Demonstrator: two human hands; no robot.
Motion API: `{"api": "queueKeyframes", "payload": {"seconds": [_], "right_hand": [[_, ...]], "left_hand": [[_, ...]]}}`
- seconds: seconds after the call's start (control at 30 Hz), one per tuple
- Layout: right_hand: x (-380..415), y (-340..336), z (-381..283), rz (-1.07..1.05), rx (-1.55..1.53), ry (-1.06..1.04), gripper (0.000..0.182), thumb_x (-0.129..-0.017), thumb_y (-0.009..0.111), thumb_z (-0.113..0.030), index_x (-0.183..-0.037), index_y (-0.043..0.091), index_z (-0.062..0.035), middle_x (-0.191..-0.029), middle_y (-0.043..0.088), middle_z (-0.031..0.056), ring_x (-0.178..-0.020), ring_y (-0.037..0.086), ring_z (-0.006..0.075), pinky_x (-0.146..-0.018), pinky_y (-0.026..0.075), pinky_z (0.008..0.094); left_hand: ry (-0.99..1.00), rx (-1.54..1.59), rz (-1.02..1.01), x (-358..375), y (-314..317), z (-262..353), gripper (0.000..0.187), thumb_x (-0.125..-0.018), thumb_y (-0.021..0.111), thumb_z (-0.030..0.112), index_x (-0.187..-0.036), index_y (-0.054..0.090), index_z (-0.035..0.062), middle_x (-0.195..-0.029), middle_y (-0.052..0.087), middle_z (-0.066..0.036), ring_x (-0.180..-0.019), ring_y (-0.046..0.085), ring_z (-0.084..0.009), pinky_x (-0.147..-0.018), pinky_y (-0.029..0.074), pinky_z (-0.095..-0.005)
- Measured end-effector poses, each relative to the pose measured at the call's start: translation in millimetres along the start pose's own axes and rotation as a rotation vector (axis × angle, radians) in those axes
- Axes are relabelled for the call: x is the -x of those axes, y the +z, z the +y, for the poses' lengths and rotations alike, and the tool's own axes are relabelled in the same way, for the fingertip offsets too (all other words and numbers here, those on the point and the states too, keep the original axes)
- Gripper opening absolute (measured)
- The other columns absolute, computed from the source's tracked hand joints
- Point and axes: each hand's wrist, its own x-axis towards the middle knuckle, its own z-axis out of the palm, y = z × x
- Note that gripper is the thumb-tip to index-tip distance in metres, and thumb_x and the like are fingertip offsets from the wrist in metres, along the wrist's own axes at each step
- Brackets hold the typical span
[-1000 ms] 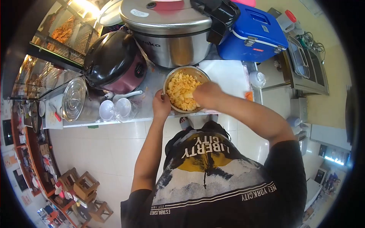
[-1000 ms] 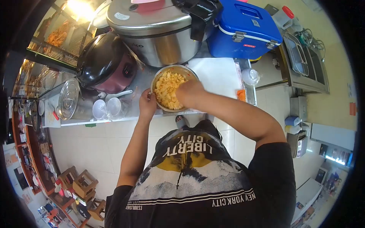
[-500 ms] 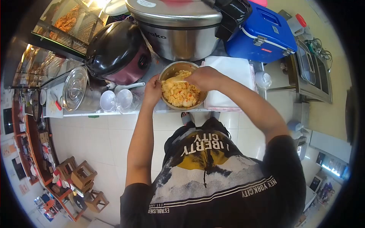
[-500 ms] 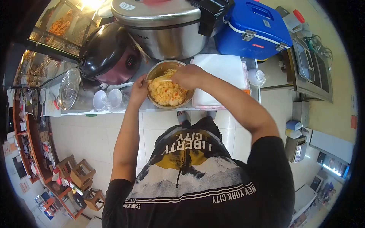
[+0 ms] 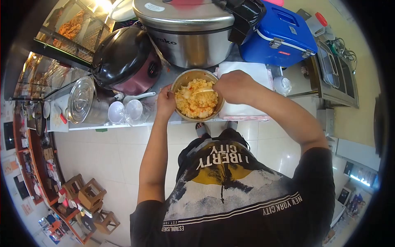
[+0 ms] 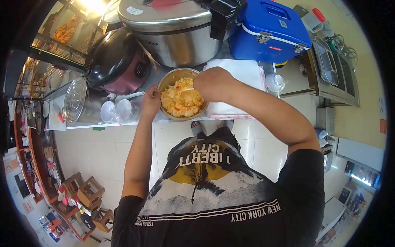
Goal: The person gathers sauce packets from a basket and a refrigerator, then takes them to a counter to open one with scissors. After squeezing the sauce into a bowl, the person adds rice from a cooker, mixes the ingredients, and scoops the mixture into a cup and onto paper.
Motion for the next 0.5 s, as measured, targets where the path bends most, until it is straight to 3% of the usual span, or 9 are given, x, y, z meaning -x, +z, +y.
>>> {"api": "queueKeyframes", "payload": {"seconds": [0.13, 0.17, 0.23, 0.37, 0.4, 0.5], "right_hand": [[-15, 43, -49, -0.031, -0.24, 0.119, 0.018, -0.083, 0.058, -0.007, -0.089, 0.074, -0.0027, -0.09, 0.072, 0.018, -0.085, 0.072, 0.033, -0.072, 0.058, 0.0443], [-19, 44, -51, -0.158, -0.168, 0.031, 0.02, -0.084, 0.057, -0.009, -0.089, 0.074, -0.0001, -0.09, 0.072, 0.0192, -0.086, 0.072, 0.0341, -0.074, 0.058, 0.0452], [-19, 27, -40, -0.135, -0.176, 0.1, 0.021, -0.083, 0.057, -0.011, -0.086, 0.074, -0.0005, -0.088, 0.073, 0.0188, -0.085, 0.072, 0.0342, -0.073, 0.058, 0.0453], [-9, -19, -30, 0.022, -0.121, 0.056, 0.022, -0.083, 0.057, -0.014, -0.081, 0.075, -0.0017, -0.086, 0.073, 0.018, -0.083, 0.072, 0.0339, -0.072, 0.058, 0.0454], [-18, -9, -37, -0.027, -0.078, 0.038, 0.02, -0.083, 0.058, -0.013, -0.085, 0.075, -0.0032, -0.088, 0.073, 0.0159, -0.085, 0.072, 0.0322, -0.072, 0.058, 0.045], [-56, 52, -63, -0.158, 0.067, -0.039, 0.018, -0.082, 0.062, -0.014, -0.089, 0.077, -0.0057, -0.086, 0.074, 0.0117, -0.085, 0.073, 0.0278, -0.068, 0.058, 0.0453]], "left_hand": [[0.014, 0.023, 0.023, -1, 5, -15, 0.032, -0.095, 0.049, 0.003, -0.123, 0.063, -0.0025, -0.113, 0.068, -0.022, -0.103, 0.067, -0.0296, -0.091, 0.05, -0.0357], [0.022, 0.048, 0.022, -3, 6, -19, 0.033, -0.095, 0.048, 0.003, -0.123, 0.063, -0.0024, -0.113, 0.068, -0.022, -0.103, 0.067, -0.0298, -0.092, 0.05, -0.0359], [-0.073, 0.142, -0.008, -4, 7, -25, 0.033, -0.095, 0.048, 0.003, -0.124, 0.063, -0.0022, -0.112, 0.068, -0.022, -0.103, 0.067, -0.03, -0.091, 0.05, -0.0361], [-0.021, 0.039, 0.021, -9, 12, -48, 0.032, -0.1, 0.052, 0.011, -0.129, 0.059, -0.0008, -0.089, 0.068, -0.011, -0.067, 0.062, -0.0151, -0.057, 0.048, -0.0293], [0.003, 0.016, 0.029, -11, 14, -55, 0.033, -0.101, 0.053, 0.013, -0.13, 0.058, -0.0006, -0.085, 0.068, -0.01, -0.06, 0.061, -0.0122, -0.05, 0.048, -0.028], [0.001, 0.074, 0.014, -16, 17, -61, 0.034, -0.101, 0.053, 0.012, -0.131, 0.057, -0.0011, -0.085, 0.068, -0.01, -0.06, 0.061, -0.013, -0.051, 0.049, -0.0285]]}}
